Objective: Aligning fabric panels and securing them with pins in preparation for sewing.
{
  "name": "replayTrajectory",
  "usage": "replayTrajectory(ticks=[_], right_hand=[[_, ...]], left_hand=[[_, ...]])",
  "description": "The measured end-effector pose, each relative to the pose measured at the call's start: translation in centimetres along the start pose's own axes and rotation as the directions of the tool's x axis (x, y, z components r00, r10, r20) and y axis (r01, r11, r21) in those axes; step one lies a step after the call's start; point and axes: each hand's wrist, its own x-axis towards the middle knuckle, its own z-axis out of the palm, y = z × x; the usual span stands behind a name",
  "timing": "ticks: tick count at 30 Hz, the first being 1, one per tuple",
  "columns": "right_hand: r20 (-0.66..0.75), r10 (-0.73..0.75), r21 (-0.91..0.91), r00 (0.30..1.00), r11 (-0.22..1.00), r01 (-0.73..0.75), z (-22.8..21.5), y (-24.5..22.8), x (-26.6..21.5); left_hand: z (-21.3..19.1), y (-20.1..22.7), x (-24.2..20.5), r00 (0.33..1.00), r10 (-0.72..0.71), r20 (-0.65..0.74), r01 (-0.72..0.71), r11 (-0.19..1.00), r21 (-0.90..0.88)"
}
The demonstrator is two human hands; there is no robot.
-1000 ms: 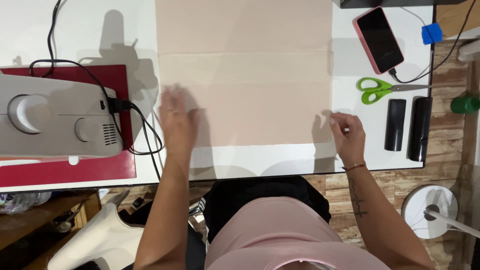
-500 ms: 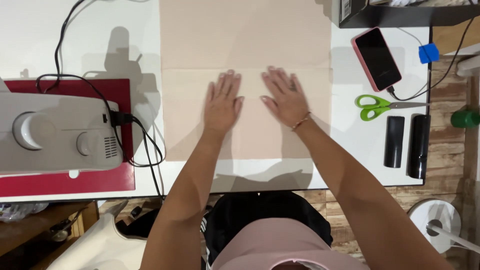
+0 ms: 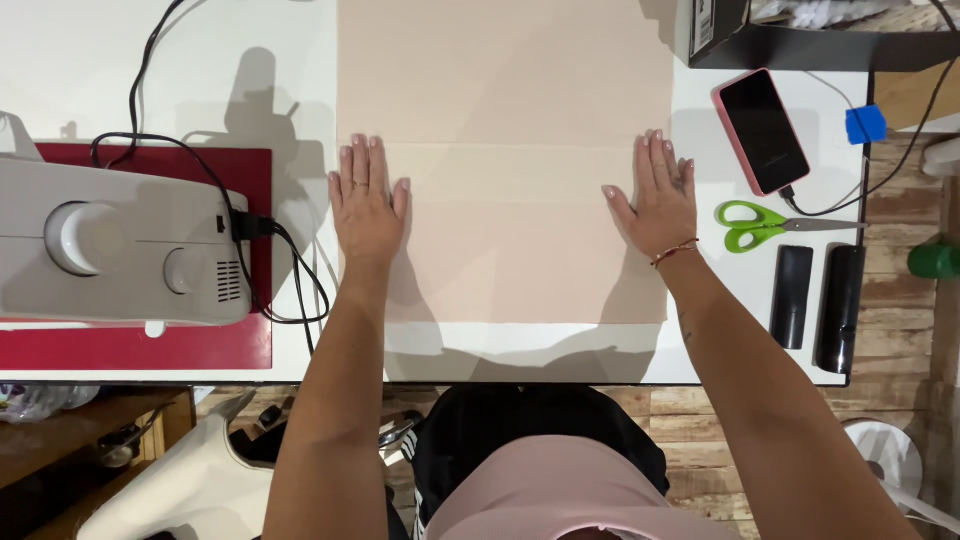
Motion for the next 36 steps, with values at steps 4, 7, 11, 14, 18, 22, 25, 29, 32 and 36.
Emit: replayTrajectory(ticks=[4, 7, 11, 14, 18, 22, 25, 29, 32, 36], right_hand=[[-0.014, -0.024, 0.001, 1.000, 1.000, 0.024, 0.5, 1.1, -1.5], [0.004, 0.004, -0.015, 1.000, 1.000, -0.004, 0.8, 1.9, -2.7], [0.031, 0.033, -0.036, 0.999, 0.999, -0.032, 1.3, 2.5, -3.7], [-0.031, 0.038, 0.021, 0.999, 0.999, -0.037, 1.7, 3.1, -4.9], [-0.384, -0.040, 0.146, 0.923, 0.984, 0.103, 3.3, 6.0, -8.7], [-0.595, 0.030, 0.235, 0.803, 0.962, 0.138, 4.3, 12.5, -13.5], [-0.658, 0.128, 0.299, 0.742, 0.949, 0.102, 4.8, 18.1, -16.9], [-0.597, 0.358, 0.373, 0.718, 0.916, -0.147, 5.1, 24.5, -20.4], [-0.442, 0.499, 0.425, 0.746, 0.848, -0.315, 5.5, 27.0, -21.9], [-0.323, 0.556, 0.476, 0.766, 0.795, -0.377, 4.7, 26.0, -22.1]], left_hand=[[-0.4, 0.6, -2.0, 1.000, -0.006, 0.005, 0.006, 1.000, -0.004], [-0.8, 0.8, -3.0, 0.999, -0.016, 0.029, 0.016, 1.000, -0.010], [-0.9, 0.5, -2.7, 0.999, -0.026, 0.047, 0.026, 1.000, -0.014], [-0.6, 0.0, -2.8, 1.000, 0.003, 0.025, -0.002, 1.000, -0.030], [-0.5, 1.3, -4.1, 1.000, 0.013, -0.009, -0.014, 0.994, -0.104], [-2.4, 7.7, -7.9, 0.995, 0.088, -0.037, -0.091, 0.991, -0.094], [-2.4, 11.8, -10.2, 0.989, 0.149, 0.003, -0.147, 0.975, -0.164], [-0.6, 15.2, -11.9, 0.974, 0.205, 0.098, -0.181, 0.961, -0.209], [0.5, 16.3, -12.7, 0.968, 0.229, 0.098, -0.210, 0.962, -0.174], [1.2, 16.7, -13.0, 0.973, 0.224, 0.063, -0.219, 0.973, -0.074]])
